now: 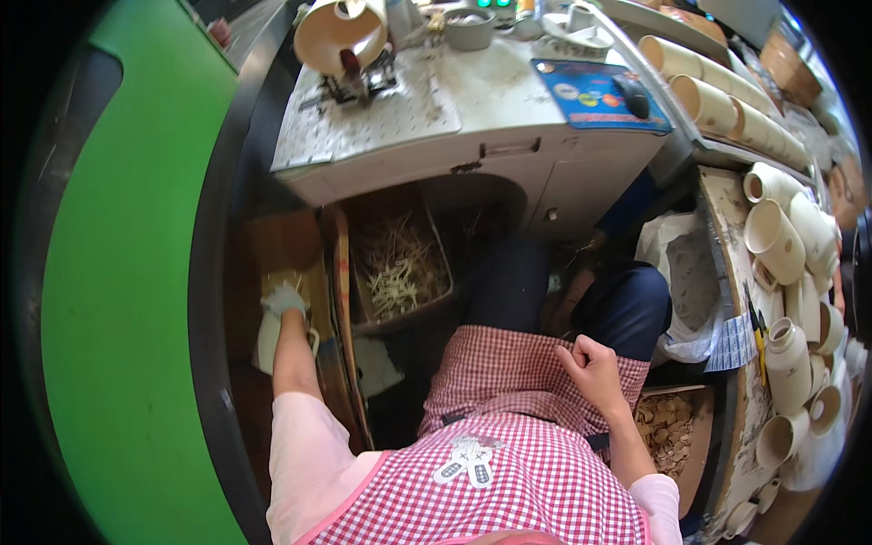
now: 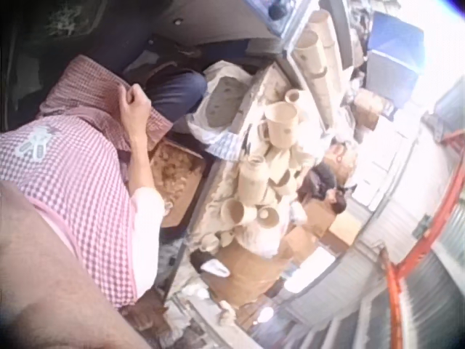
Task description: The person repeatedly picks up white ceramic pitchers, smooths the interior rim with a tool, and rubs the exterior surface with a small wooden block. They handle each pitcher one at a time, rotating it to access different areas, then place it back on the workbench.
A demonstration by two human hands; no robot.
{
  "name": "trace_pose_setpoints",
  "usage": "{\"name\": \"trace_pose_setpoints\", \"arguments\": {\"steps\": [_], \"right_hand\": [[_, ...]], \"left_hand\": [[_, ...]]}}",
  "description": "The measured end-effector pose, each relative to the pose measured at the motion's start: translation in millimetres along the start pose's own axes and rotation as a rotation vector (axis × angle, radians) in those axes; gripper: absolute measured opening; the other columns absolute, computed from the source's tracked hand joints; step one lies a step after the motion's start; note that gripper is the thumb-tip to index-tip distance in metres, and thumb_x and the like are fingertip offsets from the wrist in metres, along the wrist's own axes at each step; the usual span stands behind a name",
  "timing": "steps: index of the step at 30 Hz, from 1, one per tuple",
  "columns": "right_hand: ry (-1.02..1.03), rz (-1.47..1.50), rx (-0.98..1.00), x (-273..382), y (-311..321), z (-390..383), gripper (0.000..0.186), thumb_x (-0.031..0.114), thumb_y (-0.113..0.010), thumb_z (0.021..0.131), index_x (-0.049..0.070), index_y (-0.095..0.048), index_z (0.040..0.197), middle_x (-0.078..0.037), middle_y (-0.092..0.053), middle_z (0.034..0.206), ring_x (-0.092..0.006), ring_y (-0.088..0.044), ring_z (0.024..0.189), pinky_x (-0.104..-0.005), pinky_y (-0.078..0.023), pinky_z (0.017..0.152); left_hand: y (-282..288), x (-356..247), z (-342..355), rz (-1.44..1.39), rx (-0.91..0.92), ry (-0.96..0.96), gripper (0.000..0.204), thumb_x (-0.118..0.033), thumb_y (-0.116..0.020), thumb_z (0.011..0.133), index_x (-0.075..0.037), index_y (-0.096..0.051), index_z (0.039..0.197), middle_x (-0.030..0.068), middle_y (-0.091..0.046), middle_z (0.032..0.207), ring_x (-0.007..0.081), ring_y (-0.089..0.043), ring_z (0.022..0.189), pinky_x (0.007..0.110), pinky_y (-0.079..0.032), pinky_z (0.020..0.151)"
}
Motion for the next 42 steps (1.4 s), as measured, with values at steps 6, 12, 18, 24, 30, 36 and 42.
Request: {"name": "trace_pose_setpoints", "arguments": {"steps": [6,12,18,24,30,36,42], "right_hand": [[-0.038,-0.031,-0.081,-12,28,-20,0.047,0.017,-0.078,0.093,0.004,-0.040,0.069,-0.010,-0.037,0.058,-0.0168,-0.034,0.054,-0.0355,-0.033,0.051],[-0.030,-0.035,-0.149,-34,44,-26,0.029,0.019,-0.075,0.093,0.005,-0.051,0.085,-0.013,-0.053,0.065,-0.0287,-0.051,0.058,-0.0419,-0.044,0.058],[-0.034,-0.133,-0.467,-63,151,-36,0.020,0.022,-0.071,0.094,0.007,-0.065,0.106,-0.011,-0.069,0.085,-0.0302,-0.070,0.078,-0.0388,-0.054,0.073],[-0.185,-1.004,-0.729,-125,334,-45,0.021,0.014,-0.063,0.096,0.007,-0.069,0.115,-0.014,-0.069,0.105,-0.0354,-0.067,0.102,-0.0474,-0.056,0.087],[0.087,-1.122,-0.385,-167,373,-15,0.022,0.014,-0.065,0.093,0.005,-0.069,0.113,-0.016,-0.069,0.103,-0.0383,-0.066,0.101,-0.0486,-0.056,0.087],[-0.312,-0.032,-0.546,-146,347,16,0.032,0.027,-0.054,0.108,0.004,-0.066,0.127,-0.008,-0.063,0.080,-0.0157,-0.064,0.075,-0.0320,-0.053,0.062],[-0.393,0.711,0.421,-20,93,19,0.027,0.028,-0.056,0.109,0.006,-0.065,0.122,0.001,-0.059,0.074,-0.0098,-0.060,0.062,-0.0229,-0.048,0.053]], "left_hand": [[48,45,-40,-0.145,-0.210,0.044,0.088,-0.048,-0.082,0.076,-0.010,-0.050,0.149,0.0131,-0.070,0.132,0.0295,-0.067,0.122,0.054,-0.031,0.123],[206,77,-202,-0.957,-0.739,-0.477,0.036,-0.018,-0.079,0.087,0.000,-0.075,0.118,0.0179,-0.076,0.118,0.0314,-0.073,0.107,0.040,-0.055,0.096],[306,52,-345,-1.487,-0.735,-0.796,0.029,-0.013,-0.069,0.099,0.004,-0.071,0.122,0.0183,-0.066,0.135,0.0240,-0.065,0.117,0.036,-0.052,0.102],[343,-84,-393,-1.251,-0.017,-1.405,0.040,-0.032,-0.080,0.089,0.005,-0.070,0.099,0.0234,-0.061,0.140,0.0322,-0.061,0.125,0.042,-0.045,0.107],[306,-150,-411,-1.636,0.179,-1.246,0.043,-0.020,-0.079,0.084,-0.002,-0.061,0.119,0.0254,-0.050,0.152,0.0301,-0.052,0.135,0.042,-0.037,0.116],[357,-129,-454,-1.434,-0.291,-1.464,0.035,-0.031,-0.091,0.073,-0.008,-0.070,0.089,0.0301,-0.066,0.129,0.0411,-0.067,0.121,0.055,-0.047,0.108],[364,-171,-484,-0.851,-0.419,-1.795,0.036,-0.023,-0.093,0.061,-0.010,-0.068,0.083,0.0205,-0.071,0.120,0.0407,-0.069,0.114,0.054,-0.051,0.103]]}}
Point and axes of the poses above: each hand's wrist, its own z-axis towards the middle knuckle, its own y-axis out of the back of the hand, x = y × z, the point moved 8 cm from there along z, towards the middle knuckle
